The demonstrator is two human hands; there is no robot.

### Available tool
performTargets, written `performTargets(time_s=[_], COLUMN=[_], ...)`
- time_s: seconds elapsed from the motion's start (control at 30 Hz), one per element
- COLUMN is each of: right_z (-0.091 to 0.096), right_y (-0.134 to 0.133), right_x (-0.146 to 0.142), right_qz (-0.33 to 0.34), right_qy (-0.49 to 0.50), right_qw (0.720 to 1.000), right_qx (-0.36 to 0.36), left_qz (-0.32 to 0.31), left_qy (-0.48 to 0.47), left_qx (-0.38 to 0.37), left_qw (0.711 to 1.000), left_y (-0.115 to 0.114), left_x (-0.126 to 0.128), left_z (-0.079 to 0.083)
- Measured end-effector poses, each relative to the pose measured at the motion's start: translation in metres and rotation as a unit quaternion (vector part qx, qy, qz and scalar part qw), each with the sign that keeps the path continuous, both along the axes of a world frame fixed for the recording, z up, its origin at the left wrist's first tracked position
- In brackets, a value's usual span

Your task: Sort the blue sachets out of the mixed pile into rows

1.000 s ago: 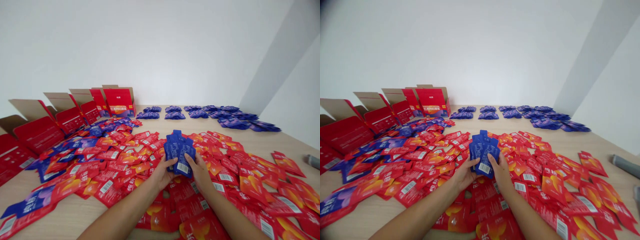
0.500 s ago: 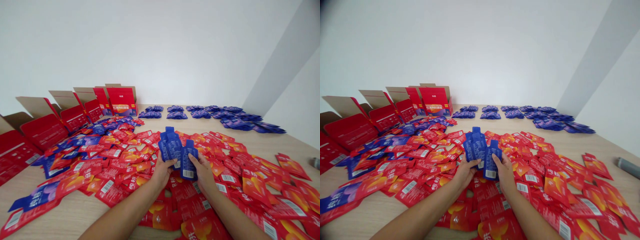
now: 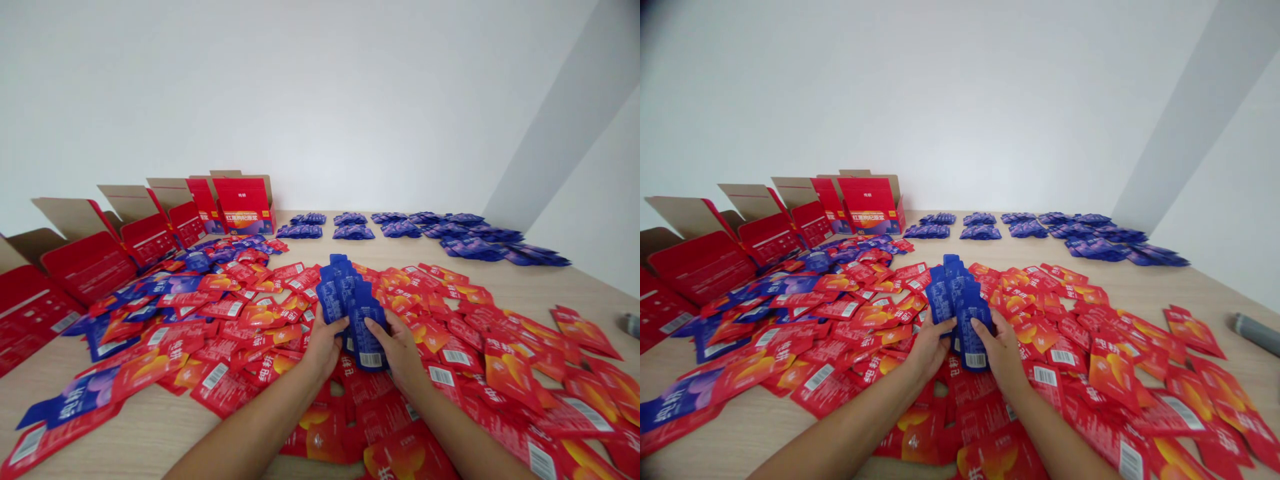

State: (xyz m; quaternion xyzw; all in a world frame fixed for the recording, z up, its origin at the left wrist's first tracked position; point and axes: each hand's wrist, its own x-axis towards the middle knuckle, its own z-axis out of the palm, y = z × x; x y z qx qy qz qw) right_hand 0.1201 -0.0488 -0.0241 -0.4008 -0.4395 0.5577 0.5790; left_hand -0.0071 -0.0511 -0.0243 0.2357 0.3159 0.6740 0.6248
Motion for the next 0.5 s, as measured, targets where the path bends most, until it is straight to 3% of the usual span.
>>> performTargets(time_s=[0.27,0.5], right_z=[0.0039,0.0091], right_y=[0.0008,0.0081], right_x=[-0.0017,0.0069], right_qz=[-0.008,-0.083], right_qy=[0.054,0.119], right_qw=[0.998,0.989], right_qx=[-0.02,-0.027], left_qz=[-0.006,-0.002], left_qy=[-0.015,0.02], left_qx=[-0.029,-0.035], left_qw=[0.999,0.999], left_y=[0.0009,-0.0018], left_x=[-0.0011,-0.001], left_z=[0.0013,0.0026])
